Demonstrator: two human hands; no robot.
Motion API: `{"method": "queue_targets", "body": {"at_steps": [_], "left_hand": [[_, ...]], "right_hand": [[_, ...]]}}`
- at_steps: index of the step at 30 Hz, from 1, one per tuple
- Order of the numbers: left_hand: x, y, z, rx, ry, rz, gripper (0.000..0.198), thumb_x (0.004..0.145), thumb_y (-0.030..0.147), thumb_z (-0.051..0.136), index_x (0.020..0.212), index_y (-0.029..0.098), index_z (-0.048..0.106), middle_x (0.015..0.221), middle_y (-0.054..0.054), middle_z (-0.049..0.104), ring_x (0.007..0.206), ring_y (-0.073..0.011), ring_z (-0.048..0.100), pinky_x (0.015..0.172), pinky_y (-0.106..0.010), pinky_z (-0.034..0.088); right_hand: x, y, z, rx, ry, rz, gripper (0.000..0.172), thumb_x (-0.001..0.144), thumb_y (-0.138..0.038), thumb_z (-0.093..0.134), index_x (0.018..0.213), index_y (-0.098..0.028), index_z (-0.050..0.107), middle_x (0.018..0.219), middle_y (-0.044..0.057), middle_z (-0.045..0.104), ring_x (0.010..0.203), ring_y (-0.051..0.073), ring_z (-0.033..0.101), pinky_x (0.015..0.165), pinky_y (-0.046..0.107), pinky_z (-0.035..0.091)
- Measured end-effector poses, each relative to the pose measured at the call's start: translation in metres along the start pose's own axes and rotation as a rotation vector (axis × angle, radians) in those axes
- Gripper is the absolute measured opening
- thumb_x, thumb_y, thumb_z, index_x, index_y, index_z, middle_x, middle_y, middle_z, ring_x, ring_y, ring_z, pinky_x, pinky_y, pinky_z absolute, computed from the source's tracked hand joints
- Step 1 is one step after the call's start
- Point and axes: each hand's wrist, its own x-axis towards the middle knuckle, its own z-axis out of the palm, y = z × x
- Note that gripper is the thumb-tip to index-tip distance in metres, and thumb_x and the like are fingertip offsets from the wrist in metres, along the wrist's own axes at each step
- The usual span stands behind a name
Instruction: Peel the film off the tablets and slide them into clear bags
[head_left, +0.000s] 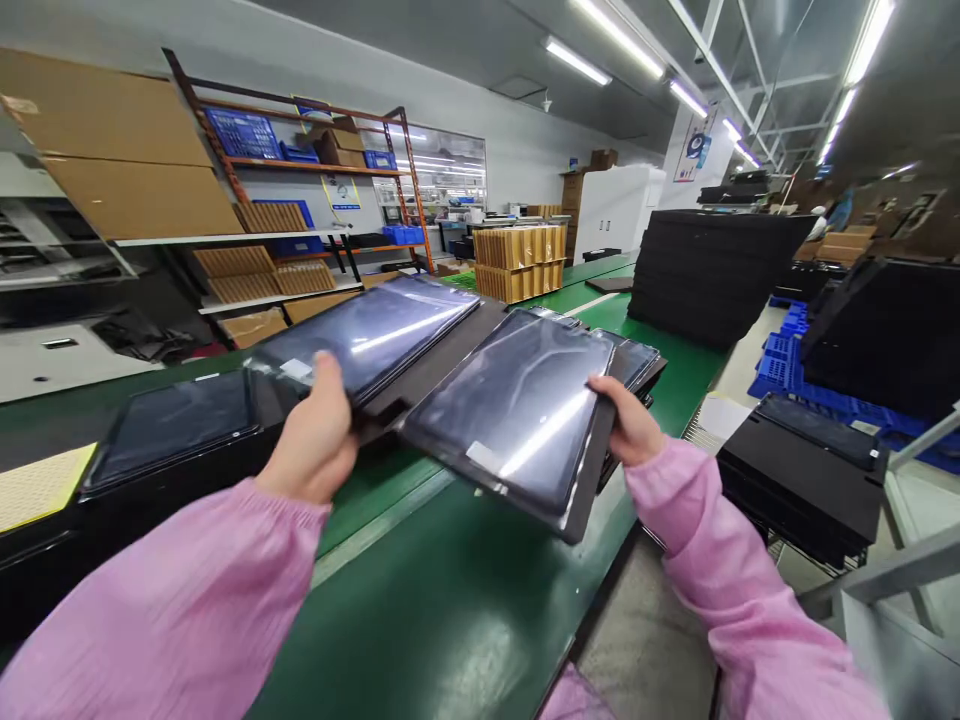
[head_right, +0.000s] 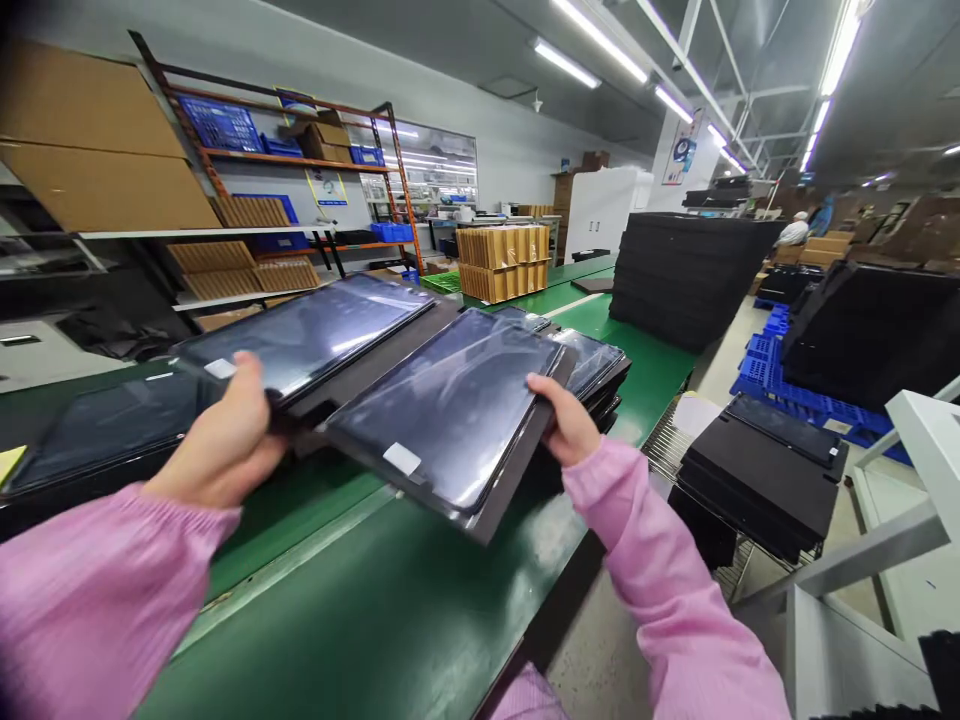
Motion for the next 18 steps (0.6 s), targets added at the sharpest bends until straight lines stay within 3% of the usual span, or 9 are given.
{"method": "queue_targets", "body": {"at_steps": [3, 6, 10, 13, 18], "left_hand": [[0.034, -0.008, 0.054, -0.045, -0.184, -0.077, 0.033, 0.101, 0.028, 0.031, 0.101, 0.013, 0.06, 0.093, -0.003, 0.071, 0.092, -0.0154, 0.067, 0.092, -0.037, 0.054], [0.067, -0.035, 0.095, 0.017, -0.292, -0.178, 0.036, 0.099, 0.031, 0.03, 0.086, 0.015, 0.059, 0.074, -0.005, 0.066, 0.071, -0.0159, 0.065, 0.077, -0.031, 0.055], [0.097, -0.075, 0.138, 0.09, -0.397, -0.202, 0.031, 0.099, 0.035, 0.037, 0.084, 0.017, 0.058, 0.077, -0.004, 0.067, 0.063, -0.0118, 0.064, 0.069, -0.024, 0.052], [0.114, -0.096, 0.151, 0.225, -0.464, -0.234, 0.031, 0.098, 0.04, 0.044, 0.083, 0.018, 0.059, 0.077, -0.005, 0.068, 0.064, -0.0131, 0.065, 0.064, -0.024, 0.051], [0.148, -0.111, 0.147, 0.475, -0.552, -0.228, 0.028, 0.093, 0.041, 0.058, 0.098, 0.014, 0.064, 0.09, -0.006, 0.069, 0.073, -0.015, 0.065, 0.068, -0.031, 0.055]], "right_hand": [[0.035, -0.039, -0.023, 0.004, 0.081, -0.021, 0.017, 0.073, -0.033, 0.074, 0.069, -0.021, 0.062, 0.054, -0.001, 0.067, 0.057, 0.021, 0.07, 0.058, 0.033, 0.061], [0.058, -0.07, -0.047, 0.001, 0.155, -0.05, 0.016, 0.076, -0.031, 0.072, 0.07, -0.022, 0.06, 0.053, -0.003, 0.066, 0.058, 0.021, 0.07, 0.058, 0.032, 0.062], [0.077, -0.084, -0.073, -0.019, 0.235, -0.062, 0.017, 0.077, -0.029, 0.073, 0.071, -0.023, 0.059, 0.053, -0.004, 0.066, 0.059, 0.02, 0.071, 0.059, 0.03, 0.062], [0.085, -0.072, -0.086, -0.055, 0.278, -0.047, 0.019, 0.075, -0.028, 0.077, 0.072, -0.022, 0.059, 0.053, -0.003, 0.067, 0.058, 0.02, 0.071, 0.057, 0.029, 0.062], [0.092, -0.043, -0.101, -0.185, 0.335, 0.007, 0.022, 0.076, -0.032, 0.079, 0.072, -0.021, 0.06, 0.05, -0.003, 0.065, 0.052, 0.018, 0.068, 0.051, 0.026, 0.058]]}}
